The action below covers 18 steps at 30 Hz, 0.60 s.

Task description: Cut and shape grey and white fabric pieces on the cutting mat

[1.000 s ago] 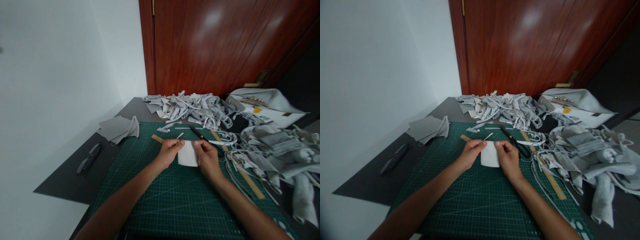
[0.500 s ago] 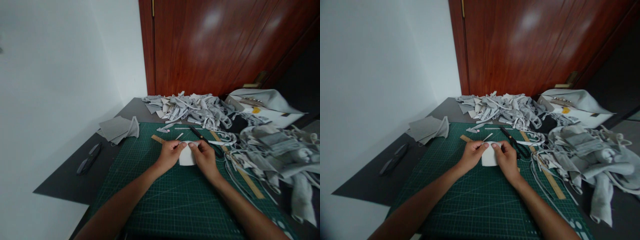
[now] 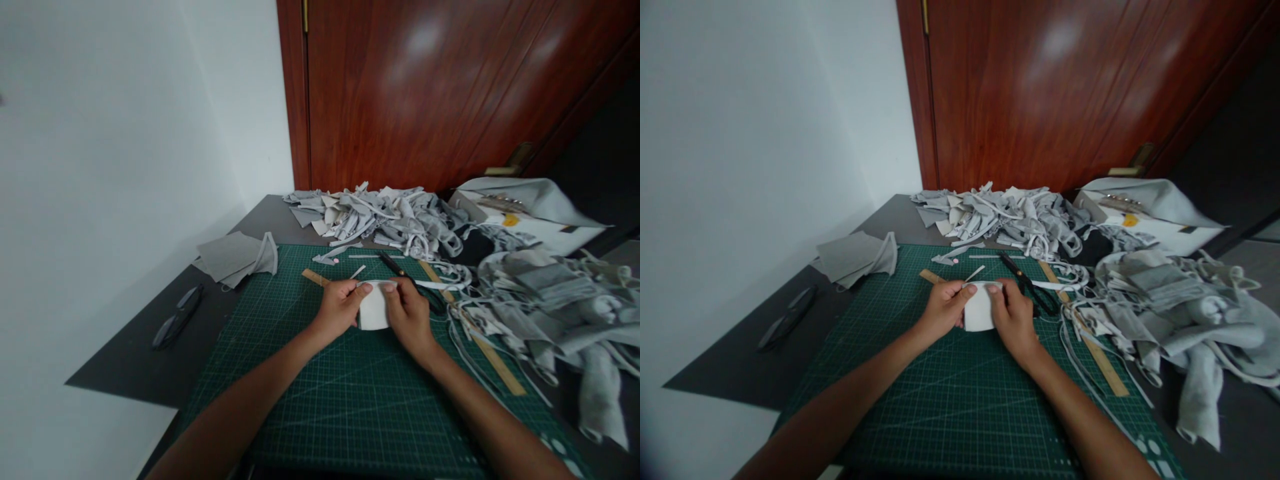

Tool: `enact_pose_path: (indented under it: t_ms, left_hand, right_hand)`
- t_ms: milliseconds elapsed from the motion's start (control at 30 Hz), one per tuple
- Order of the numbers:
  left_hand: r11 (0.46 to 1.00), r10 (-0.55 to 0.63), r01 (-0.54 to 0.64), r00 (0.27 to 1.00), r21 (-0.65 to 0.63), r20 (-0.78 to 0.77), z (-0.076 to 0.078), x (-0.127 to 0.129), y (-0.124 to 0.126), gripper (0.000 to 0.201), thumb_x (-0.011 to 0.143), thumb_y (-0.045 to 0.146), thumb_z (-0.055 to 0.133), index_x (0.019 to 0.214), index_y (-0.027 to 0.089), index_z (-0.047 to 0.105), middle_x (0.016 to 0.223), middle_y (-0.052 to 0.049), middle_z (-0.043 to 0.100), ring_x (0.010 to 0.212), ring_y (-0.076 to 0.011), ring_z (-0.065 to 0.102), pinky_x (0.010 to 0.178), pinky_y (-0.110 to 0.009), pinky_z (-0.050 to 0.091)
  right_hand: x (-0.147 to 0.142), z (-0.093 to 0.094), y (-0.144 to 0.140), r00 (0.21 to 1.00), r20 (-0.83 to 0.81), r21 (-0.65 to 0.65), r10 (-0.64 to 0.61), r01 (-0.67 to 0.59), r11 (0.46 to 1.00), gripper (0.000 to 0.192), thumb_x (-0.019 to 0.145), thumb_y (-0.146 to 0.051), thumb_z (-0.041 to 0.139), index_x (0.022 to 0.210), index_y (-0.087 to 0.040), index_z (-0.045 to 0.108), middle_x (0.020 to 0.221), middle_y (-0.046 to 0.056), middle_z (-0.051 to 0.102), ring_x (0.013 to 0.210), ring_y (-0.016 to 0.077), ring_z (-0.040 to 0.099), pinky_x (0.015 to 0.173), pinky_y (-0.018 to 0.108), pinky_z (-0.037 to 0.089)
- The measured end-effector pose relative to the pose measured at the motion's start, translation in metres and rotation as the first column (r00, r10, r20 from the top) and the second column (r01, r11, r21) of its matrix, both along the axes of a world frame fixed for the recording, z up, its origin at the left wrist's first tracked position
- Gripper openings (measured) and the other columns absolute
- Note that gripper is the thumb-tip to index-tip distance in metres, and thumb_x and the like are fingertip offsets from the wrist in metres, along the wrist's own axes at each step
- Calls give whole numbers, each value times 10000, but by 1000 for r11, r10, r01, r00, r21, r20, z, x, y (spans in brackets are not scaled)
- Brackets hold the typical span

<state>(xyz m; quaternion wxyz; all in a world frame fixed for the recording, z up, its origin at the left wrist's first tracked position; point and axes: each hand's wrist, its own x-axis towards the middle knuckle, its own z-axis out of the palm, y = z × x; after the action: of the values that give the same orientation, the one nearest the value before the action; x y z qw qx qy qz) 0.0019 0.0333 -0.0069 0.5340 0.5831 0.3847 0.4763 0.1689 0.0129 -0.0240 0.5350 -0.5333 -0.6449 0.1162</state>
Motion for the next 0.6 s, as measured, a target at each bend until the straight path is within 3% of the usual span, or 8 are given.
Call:
enact_pose_path:
  t_ms: [133, 267, 433, 600]
  left_hand:
    - [1000, -22, 22, 1000, 4, 15, 0, -2, 4, 588, 810, 771, 657, 693, 200, 583, 503, 52, 505, 378, -97, 443, 341, -224, 351]
    - [997, -37, 38, 999, 70, -18, -5, -2, 8, 567, 842, 730, 655, 706, 185, 584, 561, 29, 548, 456, -103, 510, 393, -211, 378]
    - [969, -239, 240, 971, -58, 28, -10, -3, 13, 533, 713, 600, 831, 924, 142, 658, 699, -1, 662, 530, -126, 605, 423, -221, 483]
    - [974, -216, 220, 974, -61, 61, -11, -5, 17, 454, 759, 509, 805, 963, 123, 682, 661, 8, 660, 456, -104, 567, 388, -217, 482]
  right_hand:
    - [-3, -1, 0, 997, -48, -53, 60, -63, 997, 314, 1022, -510, 537, 850, -251, 576, 640, -21, 603, 550, 179, 553, 496, 282, 399]
    - [-2, -2, -2, 1000, 11, -39, 26, -26, 999, 296, 1029, -481, 523, 840, -255, 552, 592, -38, 559, 509, 169, 526, 476, 280, 352]
    - [-1, -3, -1, 1000, 21, -18, 6, -6, 1000, 314, 1026, -513, 511, 879, -242, 572, 611, -31, 590, 506, 165, 538, 472, 269, 366]
    - [-3, -2, 2, 999, -14, -33, 32, -32, 999, 400, 1035, -538, 478, 772, -241, 523, 570, -55, 498, 477, 140, 486, 453, 258, 333]
